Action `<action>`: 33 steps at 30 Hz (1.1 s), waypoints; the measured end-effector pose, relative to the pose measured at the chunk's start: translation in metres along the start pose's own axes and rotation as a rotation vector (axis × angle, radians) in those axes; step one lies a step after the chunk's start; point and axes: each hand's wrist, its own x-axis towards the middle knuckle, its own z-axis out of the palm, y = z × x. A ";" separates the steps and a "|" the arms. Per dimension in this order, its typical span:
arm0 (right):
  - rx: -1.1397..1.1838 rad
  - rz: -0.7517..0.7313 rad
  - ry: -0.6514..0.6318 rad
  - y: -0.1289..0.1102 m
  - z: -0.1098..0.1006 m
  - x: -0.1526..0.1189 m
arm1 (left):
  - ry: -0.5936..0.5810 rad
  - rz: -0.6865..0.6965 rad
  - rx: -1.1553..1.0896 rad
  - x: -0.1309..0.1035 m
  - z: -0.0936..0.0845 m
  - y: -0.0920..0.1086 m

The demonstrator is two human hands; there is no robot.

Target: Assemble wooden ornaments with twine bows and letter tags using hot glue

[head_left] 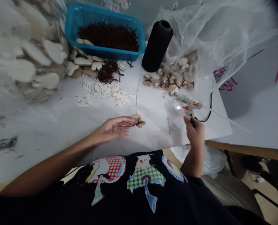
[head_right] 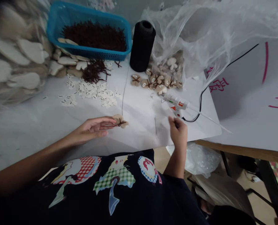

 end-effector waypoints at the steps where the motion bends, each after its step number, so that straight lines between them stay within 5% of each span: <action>1: -0.029 0.053 0.058 0.010 -0.007 -0.003 | 0.021 -0.054 0.031 0.001 0.000 0.000; 6: 0.034 0.169 0.070 0.036 -0.020 -0.026 | 0.092 -0.267 0.219 0.002 -0.004 0.004; 10: 0.026 0.169 0.040 0.030 -0.020 -0.031 | 0.186 -0.329 0.351 -0.004 -0.009 0.022; 13: 0.022 0.078 0.043 0.021 -0.017 -0.026 | 0.140 -0.343 0.461 -0.011 -0.010 0.036; 18: 0.155 -0.145 -0.232 -0.011 0.025 -0.031 | 0.132 -0.159 0.544 -0.005 -0.004 0.037; 21: 0.171 -0.289 -0.419 -0.035 0.063 -0.041 | 0.226 0.007 0.862 0.013 -0.002 0.025; 24: 0.123 -0.369 -0.487 -0.050 0.083 -0.043 | 0.106 0.170 1.131 0.031 -0.005 0.011; 28: 0.059 -0.306 -0.356 -0.049 0.078 -0.035 | -0.046 0.254 1.176 0.038 -0.014 -0.001; 33: -0.024 -0.421 -0.200 -0.028 0.070 -0.020 | -0.011 0.194 1.194 0.033 -0.019 -0.006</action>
